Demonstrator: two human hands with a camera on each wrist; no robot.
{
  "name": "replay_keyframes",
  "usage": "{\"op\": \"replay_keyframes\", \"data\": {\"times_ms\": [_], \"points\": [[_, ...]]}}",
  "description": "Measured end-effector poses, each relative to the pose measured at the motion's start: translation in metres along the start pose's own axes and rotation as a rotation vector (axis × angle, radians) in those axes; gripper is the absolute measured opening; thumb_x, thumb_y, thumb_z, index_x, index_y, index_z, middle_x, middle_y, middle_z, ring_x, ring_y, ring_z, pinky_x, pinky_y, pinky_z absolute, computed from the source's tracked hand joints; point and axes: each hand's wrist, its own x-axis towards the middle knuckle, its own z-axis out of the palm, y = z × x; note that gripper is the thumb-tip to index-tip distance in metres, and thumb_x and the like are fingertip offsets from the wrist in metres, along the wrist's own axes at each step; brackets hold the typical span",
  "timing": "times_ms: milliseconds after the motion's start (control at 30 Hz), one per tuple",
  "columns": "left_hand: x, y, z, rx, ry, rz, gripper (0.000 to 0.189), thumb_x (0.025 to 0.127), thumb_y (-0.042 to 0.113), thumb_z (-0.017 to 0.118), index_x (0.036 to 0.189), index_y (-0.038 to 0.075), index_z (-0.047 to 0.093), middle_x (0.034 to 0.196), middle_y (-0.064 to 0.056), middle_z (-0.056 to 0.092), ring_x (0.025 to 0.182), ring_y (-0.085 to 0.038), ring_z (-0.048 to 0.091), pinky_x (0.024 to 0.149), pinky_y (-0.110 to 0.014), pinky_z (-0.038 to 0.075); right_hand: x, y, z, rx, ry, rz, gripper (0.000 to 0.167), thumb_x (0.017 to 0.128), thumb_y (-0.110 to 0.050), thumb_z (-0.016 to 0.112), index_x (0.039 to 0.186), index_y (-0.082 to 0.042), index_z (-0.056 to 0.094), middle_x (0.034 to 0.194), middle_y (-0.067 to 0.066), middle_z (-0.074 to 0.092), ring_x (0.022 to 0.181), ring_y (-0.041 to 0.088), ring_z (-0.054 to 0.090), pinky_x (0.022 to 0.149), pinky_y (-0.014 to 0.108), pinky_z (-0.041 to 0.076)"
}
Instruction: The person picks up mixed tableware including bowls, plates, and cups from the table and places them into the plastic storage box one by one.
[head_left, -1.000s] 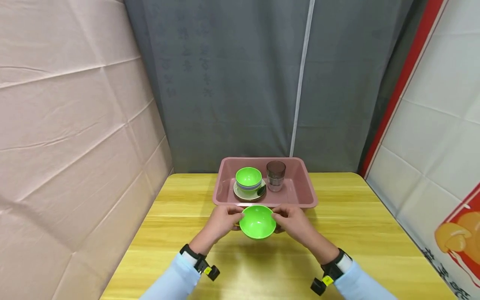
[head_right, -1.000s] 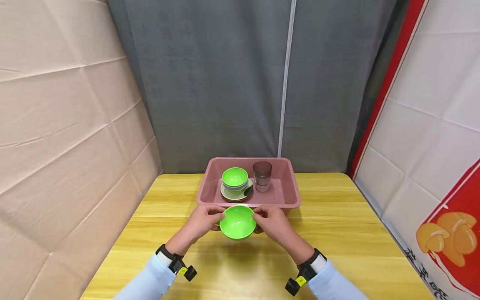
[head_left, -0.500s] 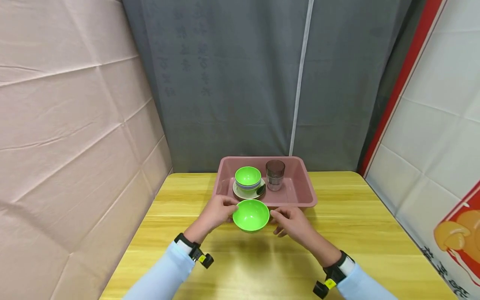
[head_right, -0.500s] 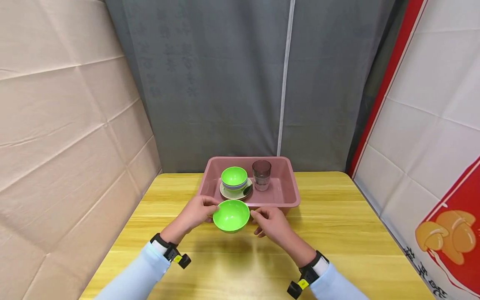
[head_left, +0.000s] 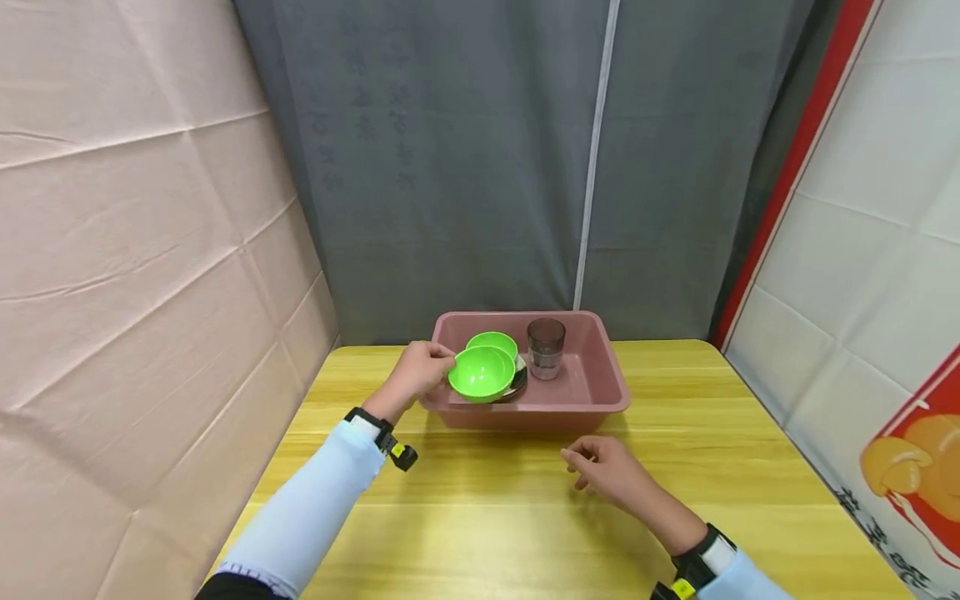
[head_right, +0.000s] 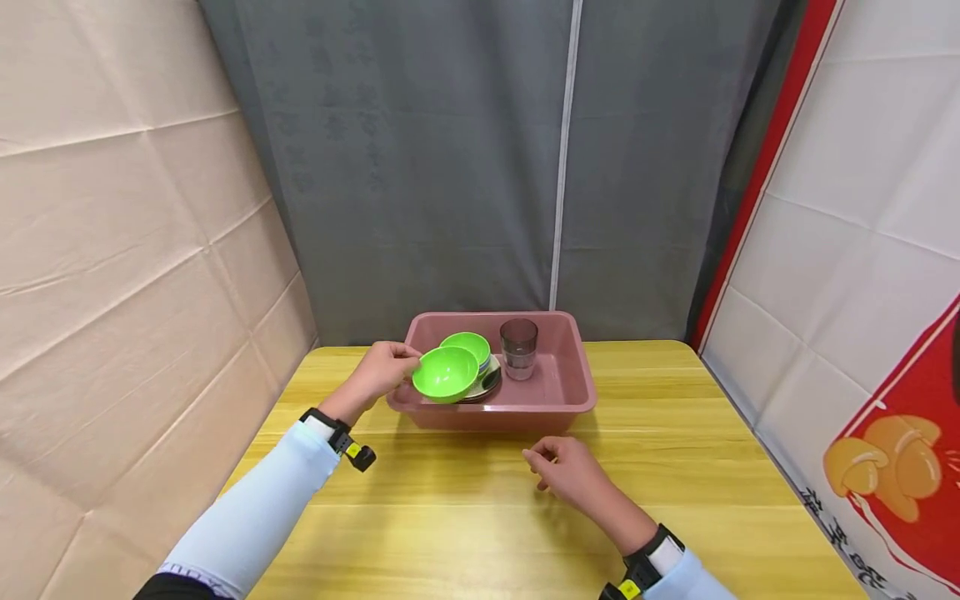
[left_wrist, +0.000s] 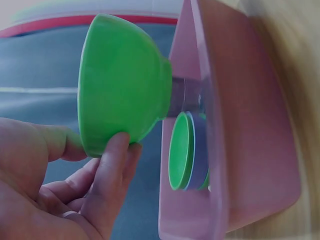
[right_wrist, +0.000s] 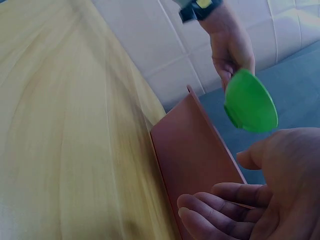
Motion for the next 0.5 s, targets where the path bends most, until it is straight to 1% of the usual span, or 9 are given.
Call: {"op": "replay_keyframes", "data": {"times_ms": [33,100,200,233,267,300,400,500], "points": [[0.006,0.001,-0.001,0.009,0.012,-0.004,0.022,0.106,0.017,0.067,0.118,0.004,0.081,0.107,-0.013,0.075,0.077,-0.025,0.067,0.06,-0.028,0.052,0.0,0.001,0.0,0.001,-0.003,0.003,0.028,0.111,-0.032,0.069,0.11,-0.005,0.077,0.102,0.013,0.074,0.079,0.024,0.075,0.07,0.046,0.065],[0.018,0.001,-0.001,0.023,0.027,-0.014,0.022,0.106,0.019,0.066,0.117,0.006,0.081,0.106,-0.012,0.075,0.079,-0.025,0.068,0.061,-0.028,0.052,-0.001,0.002,0.001,0.003,-0.01,0.004,0.029,0.111,-0.032,0.07,0.11,-0.005,0.077,0.102,0.013,0.074,0.079,0.024,0.075,0.069,0.046,0.065],[0.037,0.002,0.002,0.028,0.048,-0.032,0.022,0.107,0.019,0.064,0.114,0.006,0.08,0.109,-0.012,0.075,0.087,-0.028,0.074,0.07,-0.031,0.06,-0.003,0.003,0.003,0.01,-0.01,-0.001,0.029,0.111,-0.031,0.07,0.11,-0.003,0.076,0.1,0.013,0.074,0.078,0.025,0.075,0.067,0.046,0.064],[0.043,0.003,0.004,0.024,0.055,-0.037,0.022,0.107,0.019,0.064,0.113,0.006,0.08,0.111,-0.012,0.074,0.093,-0.028,0.076,0.075,-0.032,0.063,-0.003,0.003,0.003,0.014,-0.009,-0.002,0.028,0.111,-0.031,0.07,0.109,-0.003,0.076,0.1,0.012,0.073,0.078,0.025,0.074,0.067,0.046,0.064],[0.05,0.003,0.007,0.017,0.062,-0.038,0.021,0.107,0.018,0.064,0.112,0.005,0.08,0.113,-0.012,0.073,0.098,-0.028,0.077,0.08,-0.034,0.065,-0.004,0.003,0.004,0.016,-0.007,-0.004,0.028,0.111,-0.03,0.07,0.109,-0.003,0.076,0.1,0.012,0.073,0.078,0.025,0.074,0.066,0.046,0.064],[0.057,0.004,0.01,0.014,0.071,-0.043,0.021,0.107,0.017,0.064,0.11,0.004,0.08,0.114,-0.012,0.072,0.099,-0.029,0.078,0.082,-0.035,0.066,-0.004,0.003,0.004,0.02,-0.004,-0.005,0.028,0.111,-0.03,0.07,0.109,-0.003,0.076,0.099,0.013,0.073,0.078,0.026,0.074,0.066,0.047,0.064],[0.074,0.004,0.018,0.001,0.097,-0.058,0.02,0.107,0.015,0.064,0.11,0.002,0.08,0.116,-0.013,0.073,0.1,-0.03,0.079,0.084,-0.036,0.067,-0.006,0.004,0.004,0.029,0.0,-0.01,0.027,0.111,-0.028,0.07,0.109,-0.002,0.076,0.1,0.013,0.074,0.078,0.027,0.074,0.066,0.048,0.064],[0.088,0.004,0.025,0.014,0.121,-0.072,0.021,0.107,0.014,0.066,0.112,0.0,0.081,0.117,-0.016,0.075,0.101,-0.032,0.081,0.082,-0.037,0.067,-0.008,0.005,0.004,0.034,-0.001,-0.018,0.027,0.111,-0.028,0.07,0.109,-0.002,0.076,0.1,0.014,0.074,0.079,0.03,0.075,0.066,0.048,0.064]]}}
